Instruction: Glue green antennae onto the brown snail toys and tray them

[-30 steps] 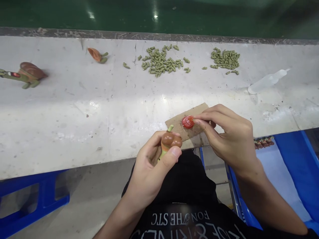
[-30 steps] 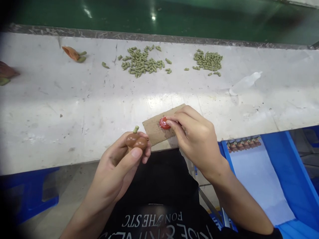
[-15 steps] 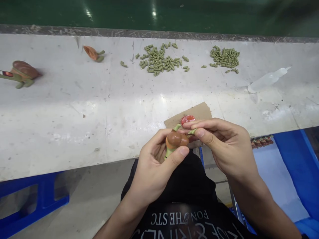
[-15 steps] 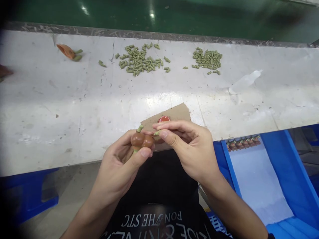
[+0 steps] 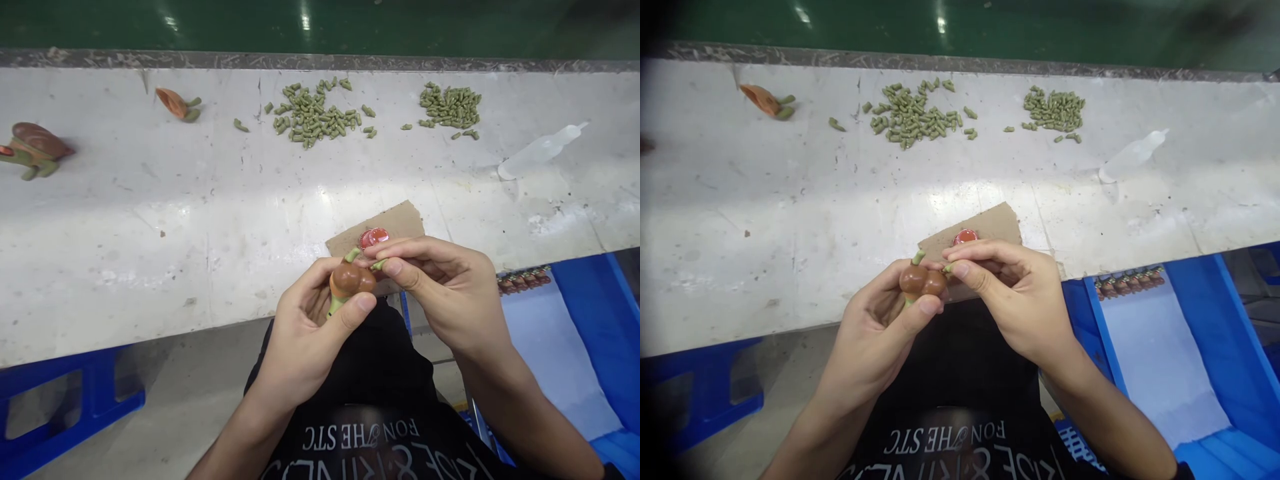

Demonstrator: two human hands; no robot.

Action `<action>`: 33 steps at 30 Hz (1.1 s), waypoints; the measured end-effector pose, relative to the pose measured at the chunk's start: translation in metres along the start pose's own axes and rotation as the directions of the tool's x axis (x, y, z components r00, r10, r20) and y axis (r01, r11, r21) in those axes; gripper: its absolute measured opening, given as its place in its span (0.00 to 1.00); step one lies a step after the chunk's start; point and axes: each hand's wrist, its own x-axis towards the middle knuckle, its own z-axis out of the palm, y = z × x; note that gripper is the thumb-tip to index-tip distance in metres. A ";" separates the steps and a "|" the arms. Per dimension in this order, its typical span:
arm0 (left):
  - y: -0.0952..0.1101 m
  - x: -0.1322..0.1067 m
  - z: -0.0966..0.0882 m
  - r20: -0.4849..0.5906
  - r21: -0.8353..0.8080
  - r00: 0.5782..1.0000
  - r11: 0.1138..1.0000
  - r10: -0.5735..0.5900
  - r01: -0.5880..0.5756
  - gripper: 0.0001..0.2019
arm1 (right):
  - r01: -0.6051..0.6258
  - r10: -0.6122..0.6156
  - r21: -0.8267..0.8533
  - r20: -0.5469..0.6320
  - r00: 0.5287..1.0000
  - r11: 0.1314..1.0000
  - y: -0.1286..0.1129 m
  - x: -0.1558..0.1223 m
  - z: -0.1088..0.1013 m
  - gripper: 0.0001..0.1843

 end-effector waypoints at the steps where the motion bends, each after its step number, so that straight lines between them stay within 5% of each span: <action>1: 0.000 0.000 0.000 0.000 0.004 1.000 1.000 -0.001 0.001 0.03 | 0.003 -0.003 -0.005 0.001 1.000 1.000 -0.001 0.000 0.000 0.11; 10: 0.010 -0.005 -0.001 -0.016 0.158 0.996 0.984 0.091 -0.087 0.06 | 0.159 -0.145 -0.199 0.082 0.986 0.967 -0.006 -0.008 0.001 0.12; 20: 0.012 -0.009 -0.003 0.010 0.200 0.978 0.958 0.209 -0.206 0.13 | 0.229 -0.202 -0.223 0.141 0.969 0.947 -0.011 -0.016 -0.001 0.13; 24: 0.020 -0.011 -0.001 -0.010 0.280 0.988 0.949 0.155 -0.147 0.10 | 0.246 -0.206 -0.310 0.156 0.966 0.918 -0.019 -0.027 -0.015 0.27; 27: 0.025 -0.014 0.002 0.002 0.396 0.995 0.914 0.095 -0.088 0.03 | 0.435 -0.336 -0.541 0.278 0.900 0.720 -0.026 -0.037 -0.028 0.34; 30: 0.020 -0.013 0.007 0.119 0.519 0.990 0.845 0.080 -0.130 0.05 | 0.622 -0.351 -0.650 0.513 0.783 0.437 -0.028 -0.043 -0.034 0.23; 33: 0.005 -0.011 0.011 0.257 0.563 0.965 0.802 0.058 -0.198 0.15 | 0.654 -0.322 -0.649 0.569 0.757 0.389 -0.021 -0.048 -0.034 0.16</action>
